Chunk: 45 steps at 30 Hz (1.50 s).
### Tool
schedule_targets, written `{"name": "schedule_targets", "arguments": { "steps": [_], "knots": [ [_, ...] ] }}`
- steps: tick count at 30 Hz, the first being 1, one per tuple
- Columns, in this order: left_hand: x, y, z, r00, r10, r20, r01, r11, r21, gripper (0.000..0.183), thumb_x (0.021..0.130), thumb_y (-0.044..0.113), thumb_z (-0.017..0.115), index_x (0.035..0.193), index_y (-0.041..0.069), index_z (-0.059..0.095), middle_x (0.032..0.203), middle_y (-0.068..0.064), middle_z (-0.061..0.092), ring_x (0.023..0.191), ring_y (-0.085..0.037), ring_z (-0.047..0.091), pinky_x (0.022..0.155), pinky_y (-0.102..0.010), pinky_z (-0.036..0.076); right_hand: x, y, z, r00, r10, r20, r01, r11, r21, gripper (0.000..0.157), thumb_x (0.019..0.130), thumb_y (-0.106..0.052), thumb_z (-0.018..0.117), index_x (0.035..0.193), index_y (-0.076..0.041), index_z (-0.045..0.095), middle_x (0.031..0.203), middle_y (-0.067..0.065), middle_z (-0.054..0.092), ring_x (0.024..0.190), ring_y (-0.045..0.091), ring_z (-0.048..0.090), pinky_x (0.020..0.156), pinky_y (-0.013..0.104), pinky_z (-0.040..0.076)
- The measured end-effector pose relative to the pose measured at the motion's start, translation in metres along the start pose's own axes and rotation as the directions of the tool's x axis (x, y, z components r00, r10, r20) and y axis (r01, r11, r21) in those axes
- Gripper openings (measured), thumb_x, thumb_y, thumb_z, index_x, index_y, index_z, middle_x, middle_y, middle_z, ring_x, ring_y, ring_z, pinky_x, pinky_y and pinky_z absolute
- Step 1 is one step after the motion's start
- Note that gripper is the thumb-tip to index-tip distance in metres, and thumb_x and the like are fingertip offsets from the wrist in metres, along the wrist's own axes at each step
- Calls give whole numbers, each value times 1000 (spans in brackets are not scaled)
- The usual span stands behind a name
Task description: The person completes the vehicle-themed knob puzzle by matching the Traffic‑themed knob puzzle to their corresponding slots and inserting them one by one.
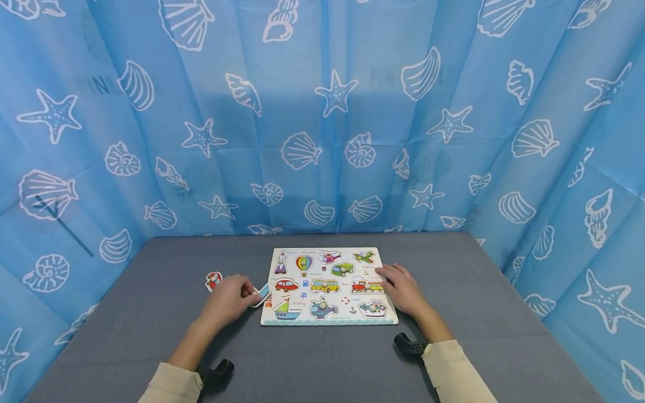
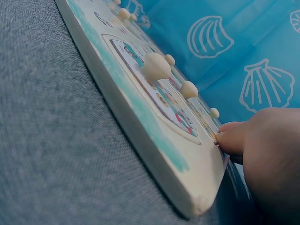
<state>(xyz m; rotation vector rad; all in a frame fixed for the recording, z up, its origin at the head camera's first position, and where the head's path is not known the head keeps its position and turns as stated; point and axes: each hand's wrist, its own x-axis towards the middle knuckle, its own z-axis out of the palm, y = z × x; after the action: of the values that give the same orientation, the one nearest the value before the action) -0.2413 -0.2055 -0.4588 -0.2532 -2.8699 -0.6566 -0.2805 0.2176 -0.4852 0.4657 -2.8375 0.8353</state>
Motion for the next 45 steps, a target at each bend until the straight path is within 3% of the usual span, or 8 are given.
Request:
{"name": "schedule_targets", "arguments": {
  "steps": [11, 19, 34, 45],
  "knots": [
    [-3, 17, 10, 991, 129, -27, -129, 991, -30, 26, 75, 24, 84, 74, 19, 58, 71, 8, 48, 71, -11, 44, 64, -33, 37, 0, -1, 0, 1000, 8, 0, -8, 1000, 8, 38, 97, -8, 55, 134, -2, 56, 143, 23, 45, 137, 46, 27, 106, 64, 22],
    [-3, 28, 19, 983, 185, -5, -185, 982, -31, 25, 75, 25, 84, 76, 22, 58, 72, 11, 46, 70, -9, 43, 64, -31, 37, 0, -1, 0, 1000, 6, 1, -6, 1000, 1, 38, 97, -8, 55, 134, -2, 56, 143, 23, 46, 137, 46, 27, 106, 64, 22],
    [-4, 45, 28, 973, 219, 74, -219, 976, 1, 23, 78, 29, 82, 76, 23, 60, 69, 11, 46, 68, -7, 42, 62, -28, 35, 0, -1, 0, 1000, 4, 3, -4, 1000, 7, 39, 97, -9, 54, 135, -2, 55, 143, 23, 45, 137, 47, 26, 105, 65, 22],
    [-6, 48, 32, 975, 212, 61, -212, 977, -6, 25, 76, 29, 82, 74, 22, 58, 68, 12, 45, 66, -7, 42, 60, -28, 35, 1, 2, 1, 1000, -6, 0, 6, 1000, 3, 38, 97, -9, 55, 134, -1, 56, 143, 23, 46, 136, 47, 28, 105, 64, 22]
  ]
}}
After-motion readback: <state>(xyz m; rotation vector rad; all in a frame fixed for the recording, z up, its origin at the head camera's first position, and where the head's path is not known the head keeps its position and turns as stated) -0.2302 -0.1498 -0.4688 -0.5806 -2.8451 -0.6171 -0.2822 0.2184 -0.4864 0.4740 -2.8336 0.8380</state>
